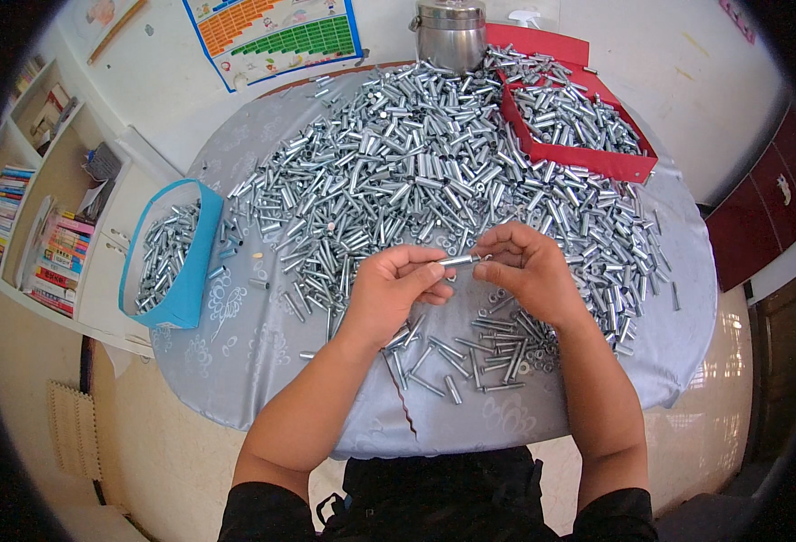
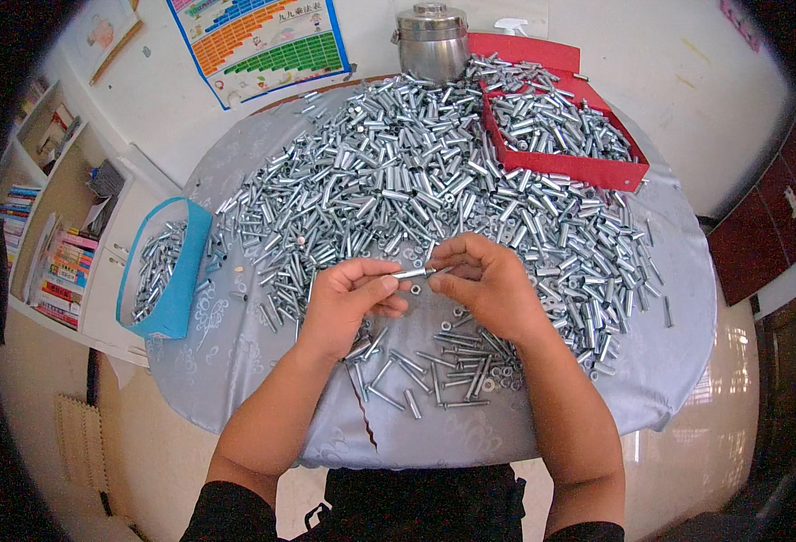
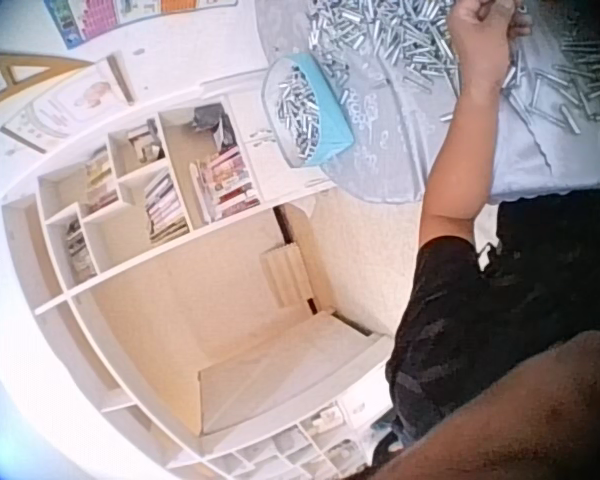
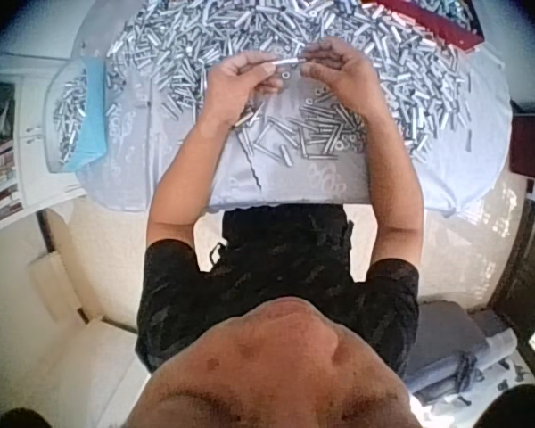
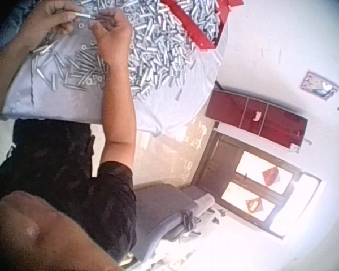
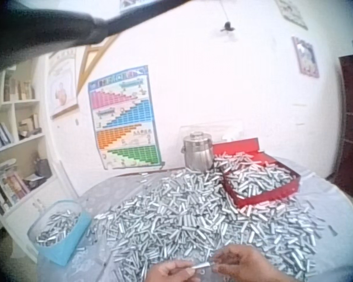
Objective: The person repeatedly picks up small metal bolts and washers from a large pile on a table. They thread the washers onto the bolts by hand and place the assembled units back onto the table. The task involves continuous manual handling of hardware components without the use of tools.
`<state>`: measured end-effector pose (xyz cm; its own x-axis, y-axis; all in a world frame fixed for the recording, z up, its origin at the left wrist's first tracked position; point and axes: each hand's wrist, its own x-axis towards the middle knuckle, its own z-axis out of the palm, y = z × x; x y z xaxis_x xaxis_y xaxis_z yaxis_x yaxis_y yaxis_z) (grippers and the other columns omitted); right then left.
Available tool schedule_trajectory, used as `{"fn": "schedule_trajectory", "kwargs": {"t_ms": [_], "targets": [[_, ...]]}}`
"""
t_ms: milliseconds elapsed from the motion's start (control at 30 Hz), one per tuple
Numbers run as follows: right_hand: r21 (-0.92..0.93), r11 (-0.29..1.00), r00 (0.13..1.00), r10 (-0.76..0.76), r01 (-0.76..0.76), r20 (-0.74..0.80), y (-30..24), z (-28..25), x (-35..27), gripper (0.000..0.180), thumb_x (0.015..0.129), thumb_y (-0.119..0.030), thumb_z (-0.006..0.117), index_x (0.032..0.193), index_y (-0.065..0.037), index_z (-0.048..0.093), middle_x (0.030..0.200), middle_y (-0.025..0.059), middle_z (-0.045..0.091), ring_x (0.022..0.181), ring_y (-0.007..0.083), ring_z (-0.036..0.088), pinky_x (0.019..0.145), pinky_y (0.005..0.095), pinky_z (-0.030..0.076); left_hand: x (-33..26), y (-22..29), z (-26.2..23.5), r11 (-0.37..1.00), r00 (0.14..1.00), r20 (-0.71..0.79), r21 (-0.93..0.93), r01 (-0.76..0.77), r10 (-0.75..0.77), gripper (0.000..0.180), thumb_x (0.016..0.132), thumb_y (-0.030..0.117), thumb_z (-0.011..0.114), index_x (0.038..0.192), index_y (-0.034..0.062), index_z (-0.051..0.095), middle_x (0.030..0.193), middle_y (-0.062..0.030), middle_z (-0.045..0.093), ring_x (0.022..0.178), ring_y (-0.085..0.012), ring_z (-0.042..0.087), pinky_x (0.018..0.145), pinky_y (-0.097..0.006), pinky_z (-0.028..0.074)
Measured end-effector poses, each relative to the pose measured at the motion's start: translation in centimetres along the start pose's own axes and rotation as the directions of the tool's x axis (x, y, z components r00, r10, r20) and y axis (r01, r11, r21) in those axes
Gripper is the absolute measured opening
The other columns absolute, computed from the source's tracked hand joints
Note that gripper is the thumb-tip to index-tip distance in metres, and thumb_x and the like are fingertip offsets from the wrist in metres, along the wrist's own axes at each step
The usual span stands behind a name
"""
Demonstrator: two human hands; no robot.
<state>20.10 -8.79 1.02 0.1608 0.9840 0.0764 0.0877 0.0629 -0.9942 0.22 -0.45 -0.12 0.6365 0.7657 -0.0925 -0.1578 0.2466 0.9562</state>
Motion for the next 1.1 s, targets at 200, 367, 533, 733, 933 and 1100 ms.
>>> {"fn": "schedule_trajectory", "kwargs": {"t_ms": [200,367,533,733,933,1100], "targets": [[0.007,1.000,0.999,0.019,-0.019,0.038,-0.2,0.0,-0.1,0.020,0.081,0.000,0.071,0.100,0.002,0.064,0.091,0.0063,0.068,0.083,0.0116,0.066,0.072,0.0243,0.052,-0.1,-0.1,0.2,0.998,0.999,0.045,0.052,0.018,-0.020,0.026,0.091,0.005,0.060,0.115,-0.0050,0.061,0.099,-0.0164,0.069,0.077,-0.0206,0.070,0.068,-0.030,0.059],[0.059,0.998,0.999,0.027,-0.029,0.023,-0.2,0.0,-0.1,0.017,0.083,-0.002,0.071,0.098,0.003,0.065,0.087,0.0062,0.068,0.082,0.0119,0.066,0.072,0.0242,0.052,-0.1,-0.4,0.2,0.995,0.995,0.087,0.086,0.051,-0.058,0.030,0.093,0.006,0.057,0.121,-0.0050,0.059,0.101,-0.0177,0.069,0.077,-0.0208,0.070,0.068,-0.029,0.058],[-0.047,0.999,0.982,-0.019,0.011,-0.187,-0.2,-1.0,0.3,0.016,0.087,-0.010,0.068,0.097,0.003,0.066,0.083,0.0060,0.068,0.074,0.0109,0.063,0.067,0.0242,0.050,0.1,0.3,0.1,0.999,0.998,-0.069,0.030,0.010,-0.008,0.028,0.093,0.008,0.057,0.118,-0.0051,0.060,0.100,-0.0172,0.069,0.076,-0.0200,0.069,0.066,-0.029,0.058],[-0.422,0.906,0.907,-0.204,0.033,-0.367,0.4,-2.1,0.5,0.013,0.085,-0.008,0.064,0.095,-0.001,0.069,0.083,0.0104,0.068,0.073,0.0180,0.063,0.066,0.0292,0.049,0.1,0.5,0.0,0.999,0.990,-0.135,0.015,-0.040,0.042,0.026,0.093,0.009,0.059,0.114,-0.0043,0.061,0.097,-0.0157,0.070,0.074,-0.0180,0.069,0.065,-0.029,0.057],[-0.736,0.670,0.923,-0.338,0.098,-0.184,0.6,-3.1,0.3,0.016,0.076,-0.008,0.062,0.089,-0.006,0.071,0.085,0.0160,0.063,0.081,0.0341,0.062,0.072,0.0392,0.050,0.1,0.4,0.0,0.999,0.991,-0.132,0.021,-0.035,0.038,0.025,0.092,0.010,0.060,0.114,-0.0027,0.062,0.096,-0.0150,0.070,0.073,-0.0171,0.068,0.064,-0.028,0.057],[-0.854,0.517,0.978,-0.199,0.055,-0.058,0.6,-4.1,-0.2,0.013,0.074,-0.012,0.063,0.084,-0.009,0.072,0.084,0.0138,0.061,0.083,0.0327,0.061,0.073,0.0415,0.050,0.1,0.3,-0.1,0.999,0.990,-0.130,0.017,-0.049,0.050,0.024,0.092,0.010,0.060,0.113,-0.0027,0.063,0.095,-0.0150,0.070,0.073,-0.0173,0.068,0.064,-0.028,0.057]]}}
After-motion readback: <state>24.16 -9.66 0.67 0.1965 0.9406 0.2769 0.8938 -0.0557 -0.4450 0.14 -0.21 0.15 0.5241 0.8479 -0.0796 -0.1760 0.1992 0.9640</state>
